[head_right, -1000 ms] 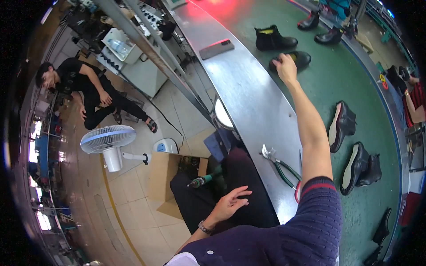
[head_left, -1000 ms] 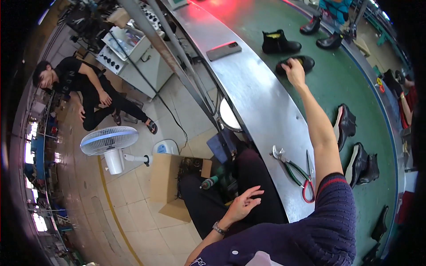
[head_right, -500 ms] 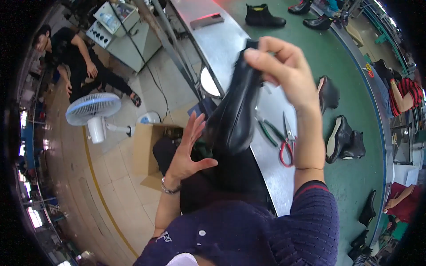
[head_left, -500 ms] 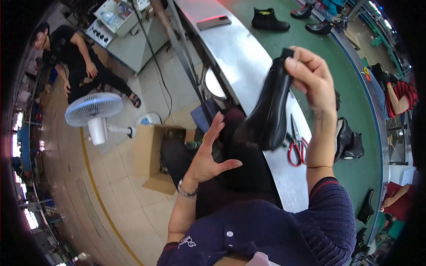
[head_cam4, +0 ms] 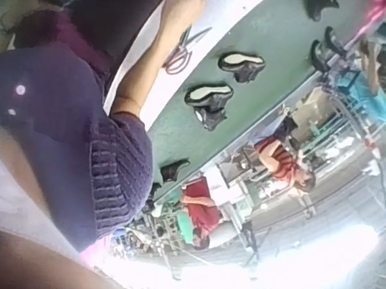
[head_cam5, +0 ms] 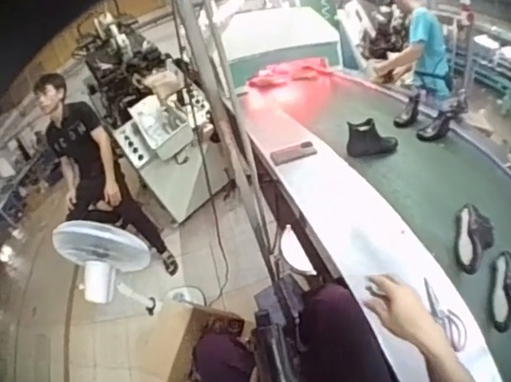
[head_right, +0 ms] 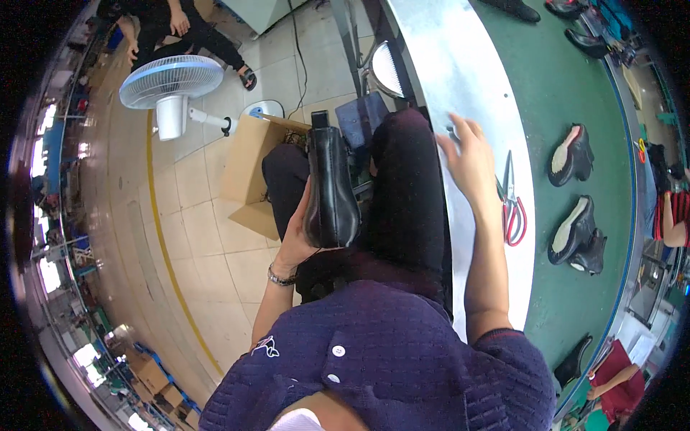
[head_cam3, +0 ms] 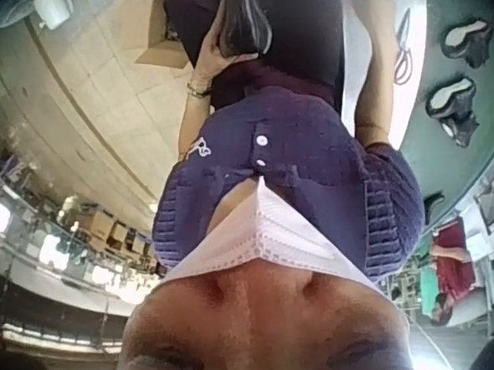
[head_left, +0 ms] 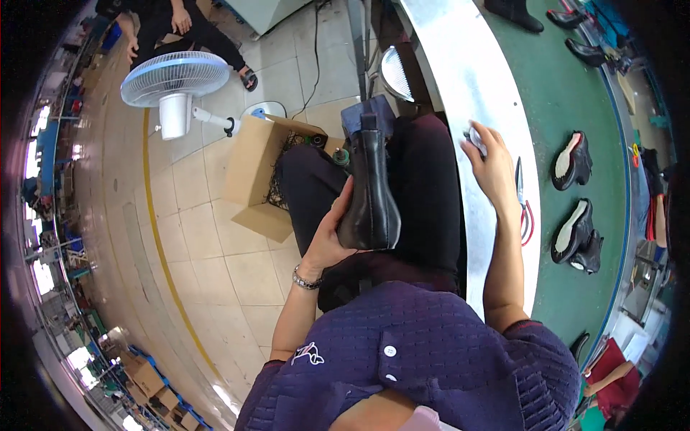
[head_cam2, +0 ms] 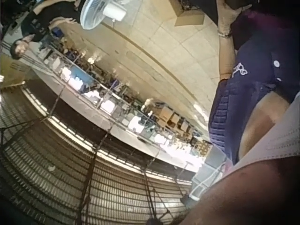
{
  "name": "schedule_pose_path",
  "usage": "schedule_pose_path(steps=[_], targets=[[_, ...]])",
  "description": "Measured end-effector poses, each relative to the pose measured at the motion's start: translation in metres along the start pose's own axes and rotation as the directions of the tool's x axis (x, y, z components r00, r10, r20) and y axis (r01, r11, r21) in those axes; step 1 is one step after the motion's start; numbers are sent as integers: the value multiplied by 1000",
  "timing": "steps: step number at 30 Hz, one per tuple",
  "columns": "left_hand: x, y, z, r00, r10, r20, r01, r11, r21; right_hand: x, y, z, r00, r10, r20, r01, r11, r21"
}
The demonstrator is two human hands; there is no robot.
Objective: Manufacturing a shoe by cutting excess material and applying adhesive to the sole area.
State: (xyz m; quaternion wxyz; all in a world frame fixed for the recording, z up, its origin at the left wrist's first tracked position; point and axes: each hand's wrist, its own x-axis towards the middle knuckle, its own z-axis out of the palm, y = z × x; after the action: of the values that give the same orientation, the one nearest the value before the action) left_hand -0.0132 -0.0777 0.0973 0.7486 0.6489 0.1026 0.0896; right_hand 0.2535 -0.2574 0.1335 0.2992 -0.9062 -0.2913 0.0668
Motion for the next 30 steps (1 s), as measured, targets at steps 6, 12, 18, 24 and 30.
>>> schedule_pose_path(steps=[6, 12, 18, 24, 30], targets=[[-49, -7, -43, 944, -264, -198, 262, 964, -37, -51, 85, 29, 996, -10, -86, -19, 944, -330], [-29, 24, -44, 756, -557, -344, 297, 760, -578, -44, 97, 35, 998, 32, -54, -49, 928, -370], [14, 40, -28, 803, -526, -280, 386, 817, -429, -32, 34, 13, 843, 341, 415, -537, 565, 626], [27, 20, -28, 841, -450, -298, 330, 866, -376, -22, -78, -7, 723, -51, 689, -576, 505, 642], [43, 11, -48, 877, -28, -479, -43, 990, -138, 6, -141, -2, 449, -211, 868, -656, 581, 481]])
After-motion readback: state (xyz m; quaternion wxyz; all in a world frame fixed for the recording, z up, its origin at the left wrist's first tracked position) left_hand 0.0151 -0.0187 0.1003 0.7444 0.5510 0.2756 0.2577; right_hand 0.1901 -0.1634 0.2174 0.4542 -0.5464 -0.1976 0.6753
